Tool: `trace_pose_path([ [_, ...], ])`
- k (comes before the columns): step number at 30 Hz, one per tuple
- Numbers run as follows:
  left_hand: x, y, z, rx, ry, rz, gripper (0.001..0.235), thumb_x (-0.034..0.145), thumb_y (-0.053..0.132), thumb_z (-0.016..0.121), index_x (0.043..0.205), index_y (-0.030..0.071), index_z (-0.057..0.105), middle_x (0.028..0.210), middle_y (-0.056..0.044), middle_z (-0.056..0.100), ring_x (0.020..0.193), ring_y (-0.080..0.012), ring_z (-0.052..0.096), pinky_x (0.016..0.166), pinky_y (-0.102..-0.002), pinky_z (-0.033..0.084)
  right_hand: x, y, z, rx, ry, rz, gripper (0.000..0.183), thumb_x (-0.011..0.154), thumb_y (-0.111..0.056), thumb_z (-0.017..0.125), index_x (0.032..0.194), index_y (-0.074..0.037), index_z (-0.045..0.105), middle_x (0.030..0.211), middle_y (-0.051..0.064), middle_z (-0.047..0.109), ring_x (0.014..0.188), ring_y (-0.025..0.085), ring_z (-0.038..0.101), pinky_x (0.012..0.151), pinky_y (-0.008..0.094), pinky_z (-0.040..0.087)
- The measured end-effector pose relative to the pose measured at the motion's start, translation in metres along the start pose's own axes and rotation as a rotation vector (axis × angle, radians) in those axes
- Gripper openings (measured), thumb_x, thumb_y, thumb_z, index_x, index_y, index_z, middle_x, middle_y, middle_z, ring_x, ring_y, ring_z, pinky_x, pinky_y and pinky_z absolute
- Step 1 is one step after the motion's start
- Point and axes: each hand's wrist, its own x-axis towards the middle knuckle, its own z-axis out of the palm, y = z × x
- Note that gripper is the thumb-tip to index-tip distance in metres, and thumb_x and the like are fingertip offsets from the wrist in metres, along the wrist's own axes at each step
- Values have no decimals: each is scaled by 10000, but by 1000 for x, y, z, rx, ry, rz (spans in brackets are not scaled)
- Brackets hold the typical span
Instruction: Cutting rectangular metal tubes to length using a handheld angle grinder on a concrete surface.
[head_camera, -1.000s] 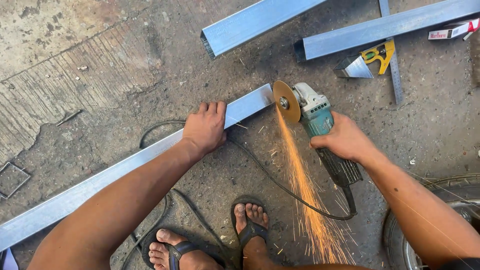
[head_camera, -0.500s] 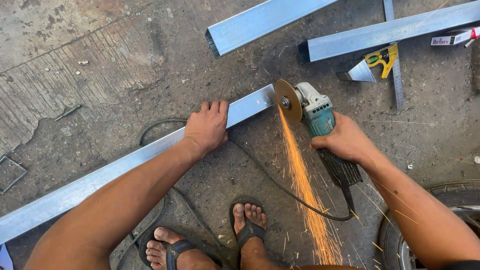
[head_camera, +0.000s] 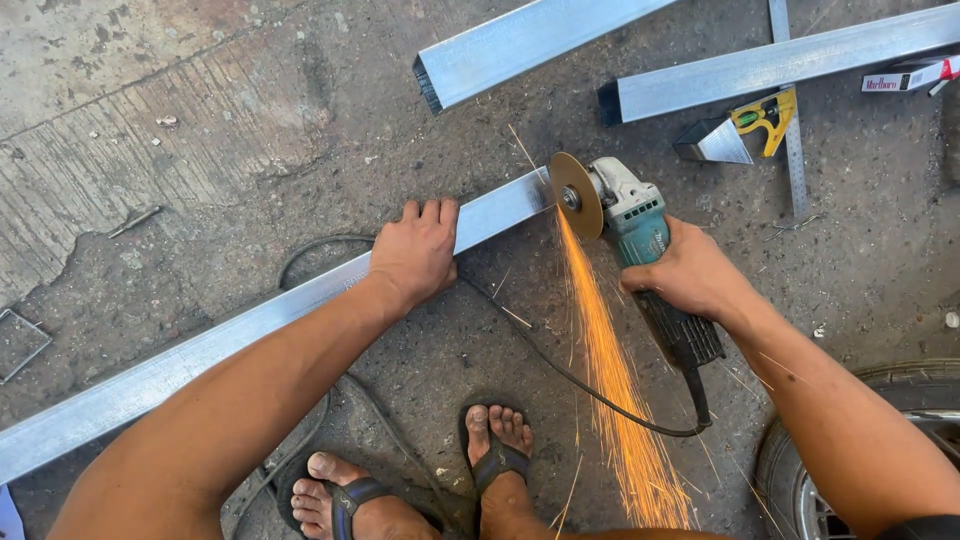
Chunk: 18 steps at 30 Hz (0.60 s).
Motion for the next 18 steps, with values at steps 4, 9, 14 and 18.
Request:
trace_pose_path([
  [4,1,-1,3,15,29,12,685,778,298,733,1334,3,463,1090,-150,635,1096,-340,646,690,-487,648,3,-3,-2,-9,6,-7,659,549,-331,938,1063,-21,665,985,266,706,1079,475,674,882,533,499],
  [9,0,1,-2,7,5,3,677,794,287,730,1343,0,458,1103,-151,633,1113,-342,639,700,-493,647,-2,-13,-1,-3,6,10,673,553,-325,929,1094,-25,664,1037,270,709,1128,476,657,897,546,497],
  [14,-1,2,-6,-15,-16,-3,667,806,276,719,1351,-7,458,1107,-156,638,1116,-344,643,707,-493,648,2,-15,-2,-16,13,-1,676,559,-306,928,1110,-18,662,1060,287,705,1138,494,649,907,559,496],
  [18,-3,2,-11,-18,-2,3,654,807,269,714,1345,-7,466,1098,-160,638,1110,-351,647,707,-495,647,3,-15,-2,-19,6,12,688,563,-329,930,1120,-27,660,1058,273,706,1140,476,652,917,550,496],
])
